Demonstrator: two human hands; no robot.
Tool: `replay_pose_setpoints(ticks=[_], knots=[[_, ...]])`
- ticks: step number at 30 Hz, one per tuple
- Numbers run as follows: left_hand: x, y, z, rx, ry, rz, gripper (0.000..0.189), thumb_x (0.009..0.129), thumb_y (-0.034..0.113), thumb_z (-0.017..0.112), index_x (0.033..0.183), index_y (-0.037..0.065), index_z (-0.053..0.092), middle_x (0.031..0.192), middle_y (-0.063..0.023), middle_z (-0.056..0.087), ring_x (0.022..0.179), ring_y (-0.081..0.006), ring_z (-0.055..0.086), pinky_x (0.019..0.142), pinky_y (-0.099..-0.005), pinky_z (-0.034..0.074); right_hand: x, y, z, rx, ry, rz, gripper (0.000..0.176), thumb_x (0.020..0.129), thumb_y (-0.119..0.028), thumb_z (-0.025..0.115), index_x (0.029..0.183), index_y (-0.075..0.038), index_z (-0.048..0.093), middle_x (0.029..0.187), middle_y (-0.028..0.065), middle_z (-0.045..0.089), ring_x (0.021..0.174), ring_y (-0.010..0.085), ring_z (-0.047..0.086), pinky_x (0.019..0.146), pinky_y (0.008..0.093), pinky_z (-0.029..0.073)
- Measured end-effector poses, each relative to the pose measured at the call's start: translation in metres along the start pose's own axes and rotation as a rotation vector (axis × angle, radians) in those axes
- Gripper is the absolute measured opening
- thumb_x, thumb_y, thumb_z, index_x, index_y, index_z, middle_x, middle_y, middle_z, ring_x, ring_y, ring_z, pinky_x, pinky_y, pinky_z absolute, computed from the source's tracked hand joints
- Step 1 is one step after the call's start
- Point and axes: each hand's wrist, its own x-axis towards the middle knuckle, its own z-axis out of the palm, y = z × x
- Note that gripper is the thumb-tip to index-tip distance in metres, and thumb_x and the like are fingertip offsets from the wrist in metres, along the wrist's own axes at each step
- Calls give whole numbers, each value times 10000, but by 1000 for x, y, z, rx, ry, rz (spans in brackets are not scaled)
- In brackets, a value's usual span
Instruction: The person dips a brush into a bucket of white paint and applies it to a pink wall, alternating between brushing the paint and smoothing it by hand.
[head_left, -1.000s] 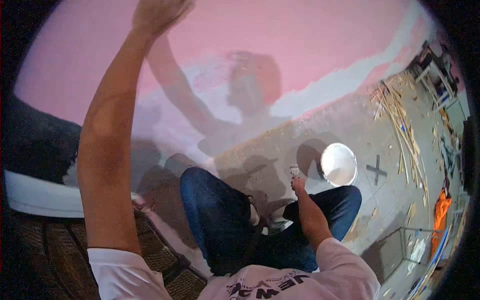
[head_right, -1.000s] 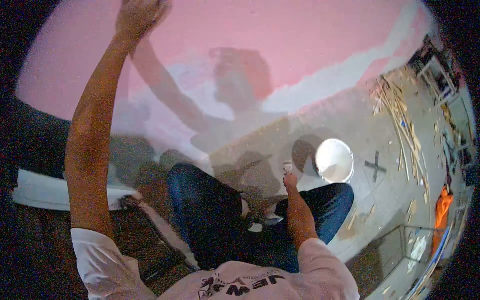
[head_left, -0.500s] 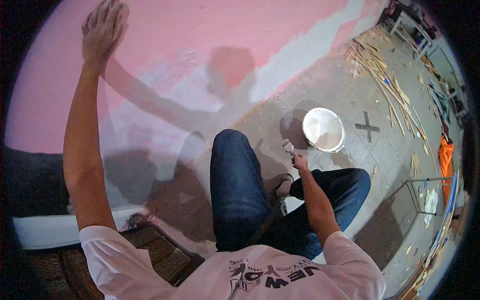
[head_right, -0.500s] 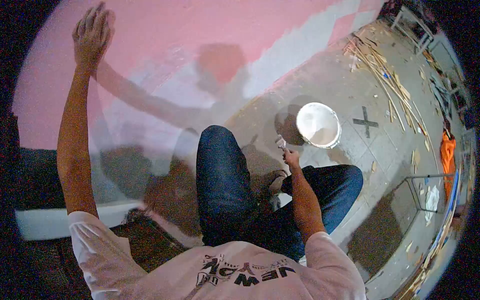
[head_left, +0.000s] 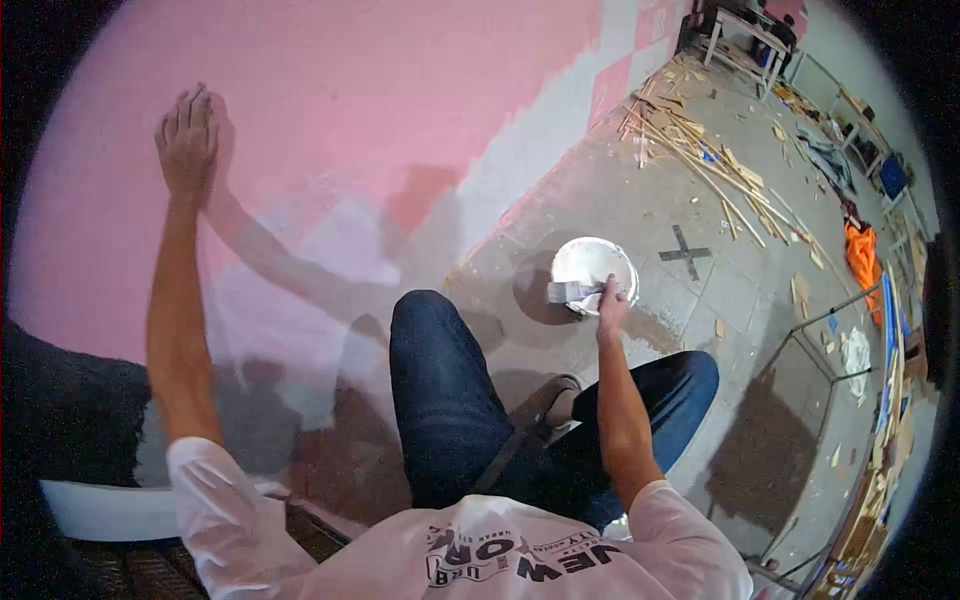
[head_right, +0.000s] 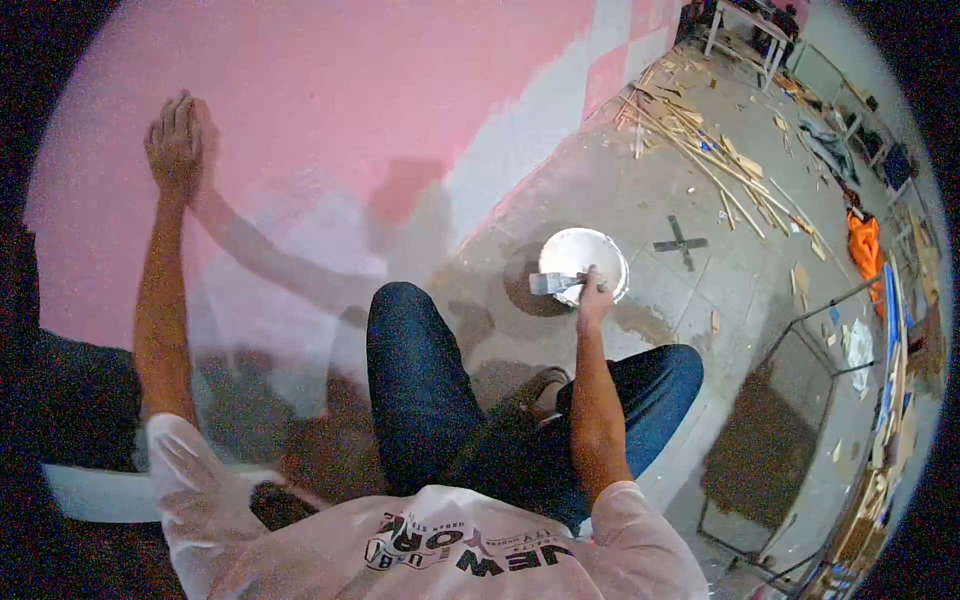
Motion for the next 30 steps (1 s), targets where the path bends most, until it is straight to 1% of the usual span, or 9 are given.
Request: replay_pose_setpoints(ticks=[2,4,6,8,13,16,22,28,30], knots=[[0,39,1,-15,-105,-297,494,1033,310,556,1503,168,498,1569,-53,478,1458,-264,426,1222,-474,280,11,12,-6,-17,115,110,475,1005,-433,671,928,26,768,799,55,700,692,132,598,632,317,467],[7,89,-24,-1468,228,-820,526,1041,371,518,1502,117,490,1547,-115,486,1448,-296,431,1213,-543,299,23,43,-4,105,166,105,502,991,-466,669,912,18,775,769,62,710,650,135,591,609,326,466],[-19,122,-55,-3275,175,-204,569,1035,411,501,1483,60,490,1529,-174,487,1447,-302,424,1206,-538,344,31,62,-4,105,187,136,507,977,-481,672,907,9,781,759,64,722,619,136,595,583,319,465],[-13,167,-138,-3477,461,-1072,596,1029,441,490,1452,22,500,1486,-174,523,1424,-299,449,1198,-519,373,22,65,-5,19,193,156,485,986,-450,664,922,18,779,823,87,752,703,165,652,649,330,500],[-29,215,-175,-3820,393,-902,548,998,378,574,1451,73,521,1395,-108,584,1291,-284,563,1122,-470,451,-5,55,-2,86,154,88,430,1008,-365,644,970,47,759,940,121,764,868,219,694,806,376,527],[-28,224,-172,-3903,25,-524,455,1055,379,520,1420,108,551,1289,-90,635,1159,-253,630,981,-416,538,-7,50,9,10,148,83,409,1014,-327,640,1005,68,745,1023,134,756,890,228,691,823,380,528],[-44,315,-130,-2898,-183,-1239,383,1068,378,515,1368,152,591,1155,-62,694,1001,-230,669,834,-395,560,2,97,10,-288,132,-142,435,1018,-328,626,964,92,730,927,122,750,839,227,679,792,404,521],[-135,476,-61,-1207,-581,204,502,1000,399,586,1351,40,589,1229,-181,696,1079,-324,683,966,-460,528,4,58,6,-477,-11,-290,389,1036,-325,598,998,34,741,700,104,649,674,190,594,663,380,482],[-153,516,-45,-1587,-1097,258,510,975,395,616,1337,36,602,1269,-214,678,1137,-366,668,992,-478,518,18,62,1,-569,-34,-378,395,1038,-337,600,1033,32,742,694,104,651,660,189,585,656,377,481]])
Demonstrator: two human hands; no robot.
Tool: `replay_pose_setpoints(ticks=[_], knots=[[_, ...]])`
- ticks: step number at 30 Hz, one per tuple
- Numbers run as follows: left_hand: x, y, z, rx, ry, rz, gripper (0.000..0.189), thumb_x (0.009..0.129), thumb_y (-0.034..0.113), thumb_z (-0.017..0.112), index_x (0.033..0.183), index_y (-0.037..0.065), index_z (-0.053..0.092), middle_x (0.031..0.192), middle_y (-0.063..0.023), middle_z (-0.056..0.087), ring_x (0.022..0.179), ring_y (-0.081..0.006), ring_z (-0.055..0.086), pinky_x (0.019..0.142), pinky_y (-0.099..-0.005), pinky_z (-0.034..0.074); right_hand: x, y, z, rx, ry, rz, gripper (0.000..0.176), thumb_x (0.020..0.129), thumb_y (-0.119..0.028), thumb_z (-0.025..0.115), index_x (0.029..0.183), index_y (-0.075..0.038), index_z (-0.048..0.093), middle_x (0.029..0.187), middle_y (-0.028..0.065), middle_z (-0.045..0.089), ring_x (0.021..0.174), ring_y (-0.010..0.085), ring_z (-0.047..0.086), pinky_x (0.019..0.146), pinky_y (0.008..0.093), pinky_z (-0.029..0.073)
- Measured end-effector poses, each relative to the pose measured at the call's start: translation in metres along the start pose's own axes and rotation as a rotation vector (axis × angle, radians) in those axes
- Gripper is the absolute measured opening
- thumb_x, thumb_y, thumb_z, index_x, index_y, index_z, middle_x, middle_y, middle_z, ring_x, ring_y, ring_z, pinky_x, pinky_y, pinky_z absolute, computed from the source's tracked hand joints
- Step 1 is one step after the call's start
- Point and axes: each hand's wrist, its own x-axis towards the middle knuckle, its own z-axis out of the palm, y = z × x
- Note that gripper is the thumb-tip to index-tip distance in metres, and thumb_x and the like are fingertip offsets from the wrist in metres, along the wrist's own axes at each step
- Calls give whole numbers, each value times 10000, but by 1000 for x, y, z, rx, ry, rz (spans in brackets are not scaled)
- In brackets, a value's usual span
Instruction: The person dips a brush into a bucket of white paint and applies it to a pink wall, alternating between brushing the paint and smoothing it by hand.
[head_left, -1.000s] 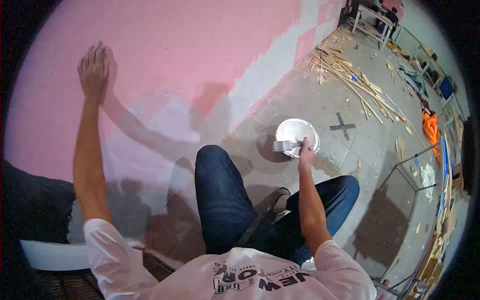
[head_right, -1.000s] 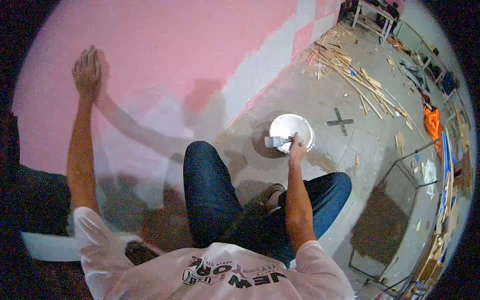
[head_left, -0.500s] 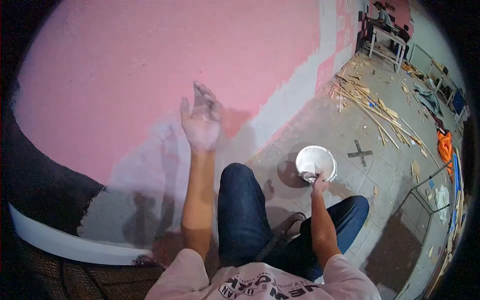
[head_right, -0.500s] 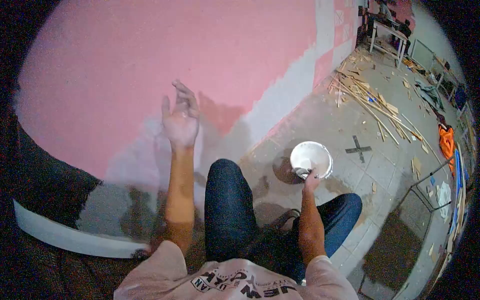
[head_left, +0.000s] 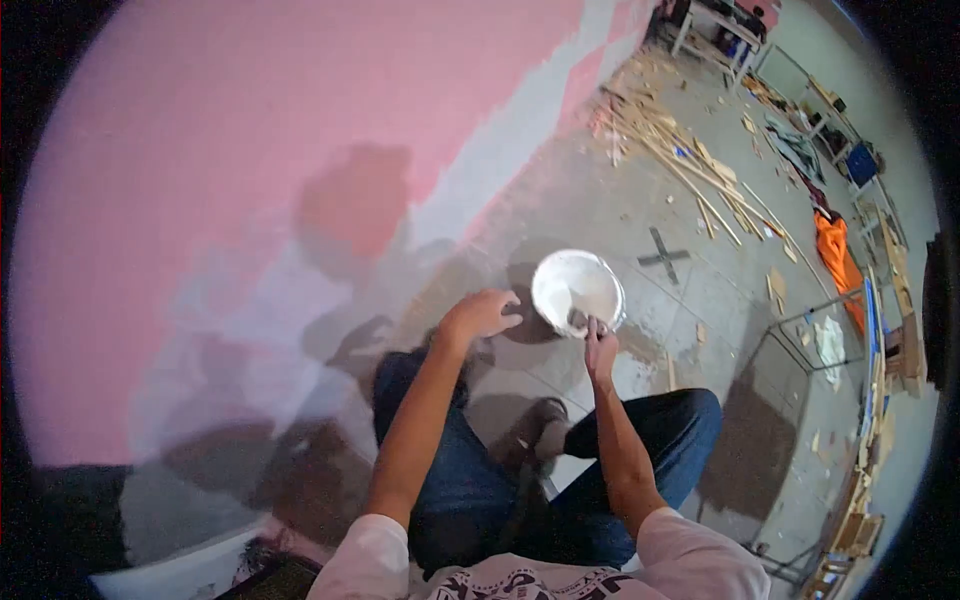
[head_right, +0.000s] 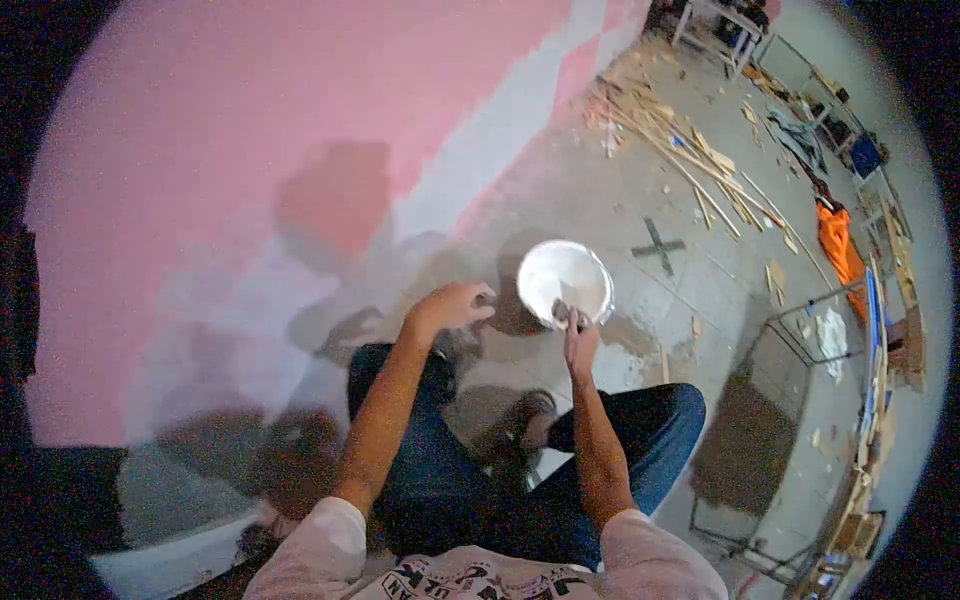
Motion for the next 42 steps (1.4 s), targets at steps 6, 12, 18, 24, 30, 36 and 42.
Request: replay_pose_setpoints(ticks=[6,12,18,24,30,36,42], knots=[[32,-15,3,-172,-126,-135,491,961,380,649,1326,54,613,1329,-223,642,1212,-401,618,1040,-479,488,57,23,34,-186,-223,0,436,1049,-377,573,1081,23,742,728,140,714,686,219,694,657,364,526],[53,-37,-3,-24,277,-126,464,990,360,611,1364,86,578,1217,-217,655,1150,-397,634,1001,-507,502,101,87,121,-325,-355,125,431,1024,-356,590,906,27,749,732,192,730,673,331,734,670,426,563],[44,-48,17,81,-26,-261,480,971,379,633,1351,89,592,1182,-204,656,1136,-386,643,980,-532,506,117,159,178,-492,-259,111,490,997,-399,591,808,27,740,760,232,726,741,400,739,701,471,563],[57,-37,20,37,-18,-226,469,959,380,651,1310,69,630,1207,-188,663,1139,-373,648,979,-526,509,116,150,183,-465,-305,118,473,996,-360,611,734,17,724,659,174,706,639,363,713,676,468,549],[65,-26,26,18,16,-202,460,956,365,662,1299,60,633,1218,-188,664,1153,-367,648,981,-524,510,120,191,188,-520,-228,83,548,1013,-405,569,663,-8,711,622,152,692,612,342,708,641,450,540],[70,-24,29,25,-7,-206,449,960,371,657,1281,58,639,1196,-187,666,1135,-370,653,984,-541,500,132,135,146,-366,-120,258,581,1046,-452,512,752,15,697,653,180,677,631,347,672,663,460,503],[82,-8,28,30,-2,-173,430,959,367,656,1266,66,644,1158,-182,671,1107,-368,659,962,-542,504,172,150,100,30,197,330,641,1087,-500,432,789,21,657,636,88,572,589,207,515,592,390,425]])
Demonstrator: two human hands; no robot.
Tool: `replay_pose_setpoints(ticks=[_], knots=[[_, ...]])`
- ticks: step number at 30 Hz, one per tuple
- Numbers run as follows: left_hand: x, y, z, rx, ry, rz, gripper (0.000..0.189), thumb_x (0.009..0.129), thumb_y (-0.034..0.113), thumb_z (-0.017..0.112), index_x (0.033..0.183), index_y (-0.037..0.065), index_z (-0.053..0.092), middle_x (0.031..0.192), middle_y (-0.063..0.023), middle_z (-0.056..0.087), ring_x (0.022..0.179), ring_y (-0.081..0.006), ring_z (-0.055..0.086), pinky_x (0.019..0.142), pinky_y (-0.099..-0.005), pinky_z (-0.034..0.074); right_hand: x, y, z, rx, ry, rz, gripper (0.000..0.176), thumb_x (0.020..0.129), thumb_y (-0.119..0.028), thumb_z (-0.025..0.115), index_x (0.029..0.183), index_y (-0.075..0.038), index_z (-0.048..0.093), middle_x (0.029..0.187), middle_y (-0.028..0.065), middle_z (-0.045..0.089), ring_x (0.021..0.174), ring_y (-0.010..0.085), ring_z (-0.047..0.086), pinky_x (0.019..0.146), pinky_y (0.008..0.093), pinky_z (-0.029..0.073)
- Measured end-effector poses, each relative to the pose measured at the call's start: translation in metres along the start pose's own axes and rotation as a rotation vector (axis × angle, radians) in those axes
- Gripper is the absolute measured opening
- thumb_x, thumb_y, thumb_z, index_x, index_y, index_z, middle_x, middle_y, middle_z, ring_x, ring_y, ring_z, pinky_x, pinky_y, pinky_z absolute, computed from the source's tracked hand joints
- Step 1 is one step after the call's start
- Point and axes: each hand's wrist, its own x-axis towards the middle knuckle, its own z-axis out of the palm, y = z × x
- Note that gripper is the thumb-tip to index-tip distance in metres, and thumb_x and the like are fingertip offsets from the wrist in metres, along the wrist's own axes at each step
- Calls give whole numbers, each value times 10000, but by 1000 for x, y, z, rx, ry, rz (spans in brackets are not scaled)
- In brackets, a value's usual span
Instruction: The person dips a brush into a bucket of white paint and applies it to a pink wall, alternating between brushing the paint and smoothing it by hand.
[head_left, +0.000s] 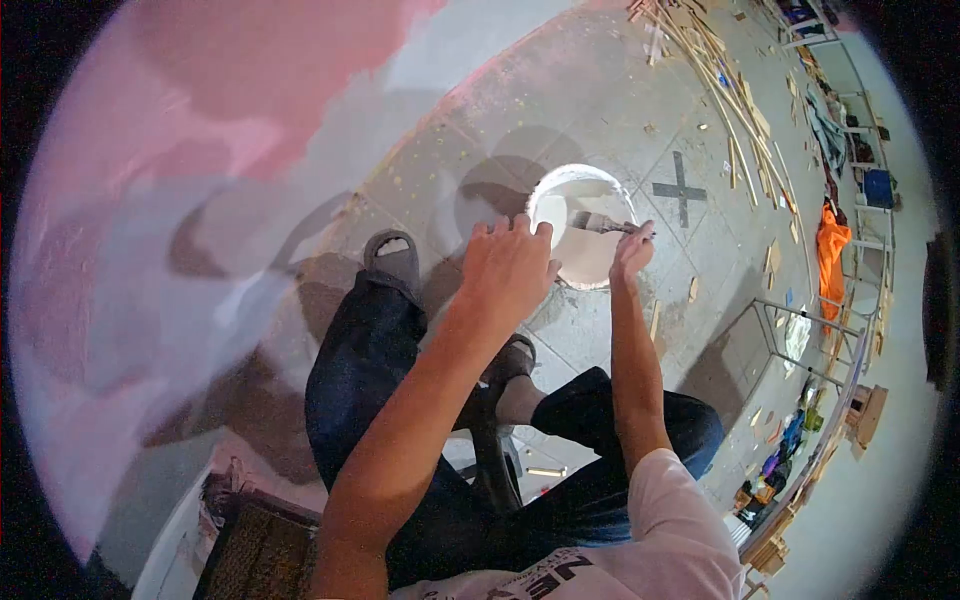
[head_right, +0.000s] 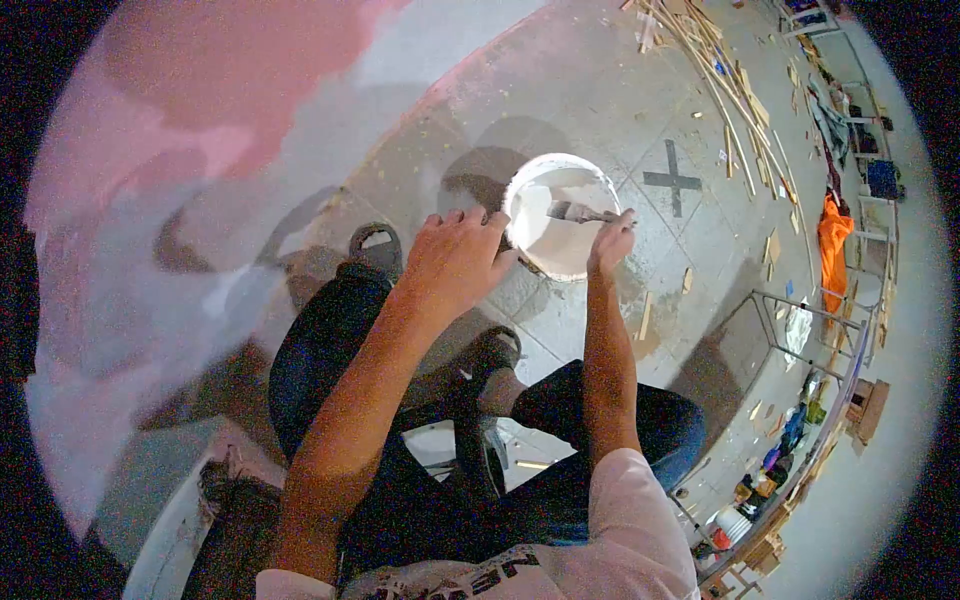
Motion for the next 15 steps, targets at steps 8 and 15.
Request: replay_pose_setpoints(ticks=[8,15], knots=[[7,13,0,-54,15,4,429,957,362,661,1270,69,649,1166,-174,665,1129,-361,646,958,-549,502,31,-48,-39,279,188,212,635,1073,-528,448,758,-10,637,558,-21,428,444,116,358,406,309,271],[8,15,3,-24,36,-17,431,949,363,673,1257,61,651,1160,-171,672,1125,-352,647,926,-541,506,16,-2,-21,238,163,125,573,1047,-466,556,863,49,727,662,63,639,562,155,559,542,332,453]])
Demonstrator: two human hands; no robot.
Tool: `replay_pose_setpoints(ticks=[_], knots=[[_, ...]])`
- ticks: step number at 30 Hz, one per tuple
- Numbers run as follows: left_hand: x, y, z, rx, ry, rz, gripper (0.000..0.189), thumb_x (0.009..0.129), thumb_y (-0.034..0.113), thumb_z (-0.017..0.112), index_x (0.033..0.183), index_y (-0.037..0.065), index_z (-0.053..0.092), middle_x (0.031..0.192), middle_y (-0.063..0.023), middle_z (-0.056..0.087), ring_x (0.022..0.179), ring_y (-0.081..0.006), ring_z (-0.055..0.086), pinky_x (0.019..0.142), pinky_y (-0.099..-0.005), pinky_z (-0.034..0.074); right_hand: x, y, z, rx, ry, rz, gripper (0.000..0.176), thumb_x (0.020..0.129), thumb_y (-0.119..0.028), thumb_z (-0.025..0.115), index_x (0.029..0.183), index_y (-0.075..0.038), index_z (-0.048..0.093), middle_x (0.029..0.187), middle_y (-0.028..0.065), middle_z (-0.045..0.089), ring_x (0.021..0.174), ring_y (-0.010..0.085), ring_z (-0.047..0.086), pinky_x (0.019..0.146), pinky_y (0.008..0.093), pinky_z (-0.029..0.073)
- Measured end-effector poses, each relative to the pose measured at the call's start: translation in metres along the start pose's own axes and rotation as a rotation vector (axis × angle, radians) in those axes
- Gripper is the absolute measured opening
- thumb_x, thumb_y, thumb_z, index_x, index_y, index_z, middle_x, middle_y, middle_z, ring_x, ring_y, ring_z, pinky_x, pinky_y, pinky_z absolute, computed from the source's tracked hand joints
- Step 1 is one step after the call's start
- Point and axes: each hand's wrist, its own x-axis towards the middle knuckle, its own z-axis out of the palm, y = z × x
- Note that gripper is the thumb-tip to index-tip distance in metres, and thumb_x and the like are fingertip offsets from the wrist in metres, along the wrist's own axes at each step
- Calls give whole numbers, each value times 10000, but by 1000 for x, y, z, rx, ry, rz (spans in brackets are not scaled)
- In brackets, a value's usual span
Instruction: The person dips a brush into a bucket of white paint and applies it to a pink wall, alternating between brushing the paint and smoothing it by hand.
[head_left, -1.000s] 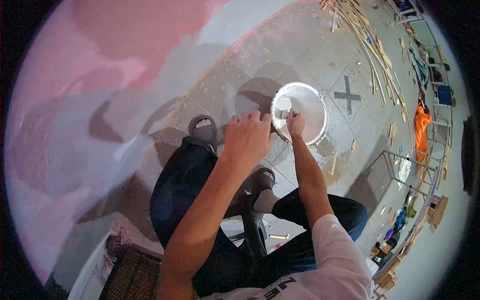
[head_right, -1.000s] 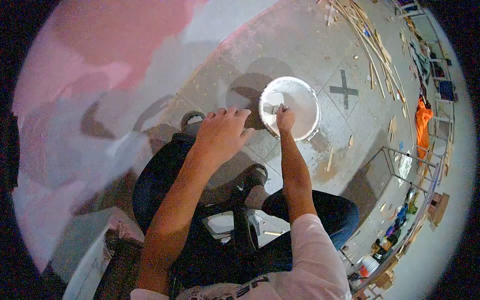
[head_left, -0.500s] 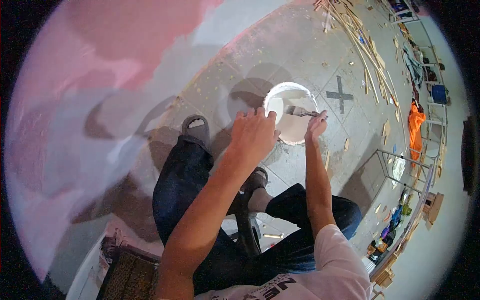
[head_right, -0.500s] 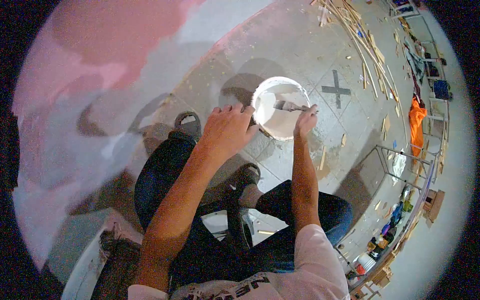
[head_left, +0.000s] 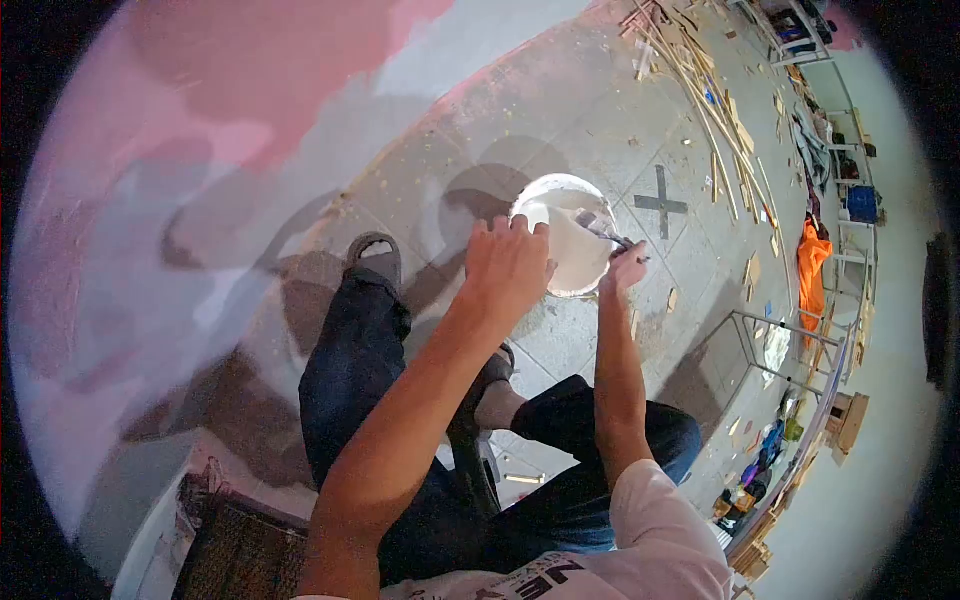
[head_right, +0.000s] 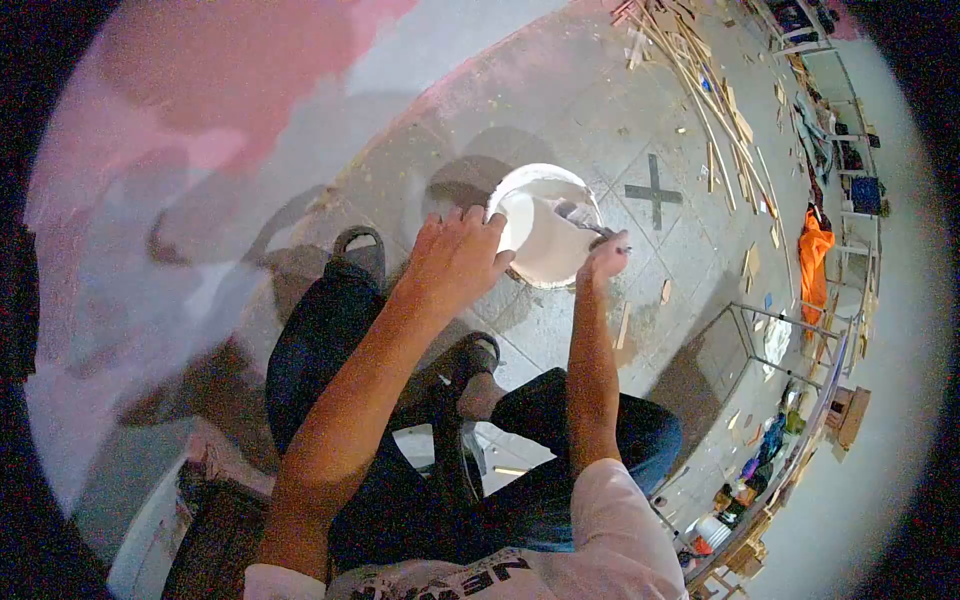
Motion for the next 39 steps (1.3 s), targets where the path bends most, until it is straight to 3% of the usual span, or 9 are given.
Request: replay_pose_setpoints(ticks=[4,8,12,15,18,23,31,34,39], knots=[[2,2,1,-14,69,-21,404,943,367,677,1208,64,662,1102,-162,692,1077,-349,671,898,-539,511,-43,5,3,-258,-308,-200,537,1066,-428,537,857,27,731,672,74,685,574,153,629,554,315,492],[5,-3,1,31,151,-146,372,929,369,687,1148,68,690,1067,-143,716,1045,-319,687,916,-506,485,-40,46,18,-445,-337,-250,418,1058,-311,572,840,28,682,660,88,670,570,187,651,544,313,509],[9,-5,-12,38,243,-226,353,927,365,688,1117,67,700,1045,-135,720,1030,-305,691,919,-495,477,-39,78,33,-106,-279,-158,321,1051,-198,570,864,56,629,671,121,646,558,208,648,477,360,519],[10,-1,-14,29,264,-222,355,929,362,687,1118,62,699,1051,-135,717,1031,-313,689,905,-502,480,-41,86,27,-324,-308,-122,246,1046,-165,570,956,59,615,686,120,643,546,204,642,473,356,521],[10,2,-15,-3,227,-227,360,927,356,691,1125,56,697,1065,-141,714,1032,-321,689,903,-510,479,-39,90,23,-603,-332,-165,256,1055,-190,553,1085,63,581,701,122,649,548,213,650,484,348,539],[8,-1,-16,-18,231,-214,368,924,353,693,1132,50,697,1075,-147,711,1031,-321,686,901,-507,478,-43,94,27,-191,-238,40,337,1062,-268,538,1019,54,630,733,135,688,557,225,660,502,345,553],[10,-3,-12,-20,263,-193,359,923,354,694,1123,56,705,1046,-139,717,1026,-307,684,897,-492,476,-46,63,26,-114,-255,37,311,1052,-232,555,908,39,608,712,126,678,528,209,638,478,317,531],[9,-3,-11,-16,281,-194,359,923,355,694,1122,57,708,1040,-136,718,1028,-302,685,901,-490,476,-34,74,31,-294,-328,190,288,1057,-226,548,948,37,591,718,122,668,536,206,638,475,317,527],[7,-9,-16,-26,200,-205,395,962,397,639,1139,46,661,1096,-174,712,1065,-364,677,925,-545,494,-18,101,29,-315,-323,114,365,1055,-284,534,1016,67,626,722,165,680,569,264,668,475,368,530]])
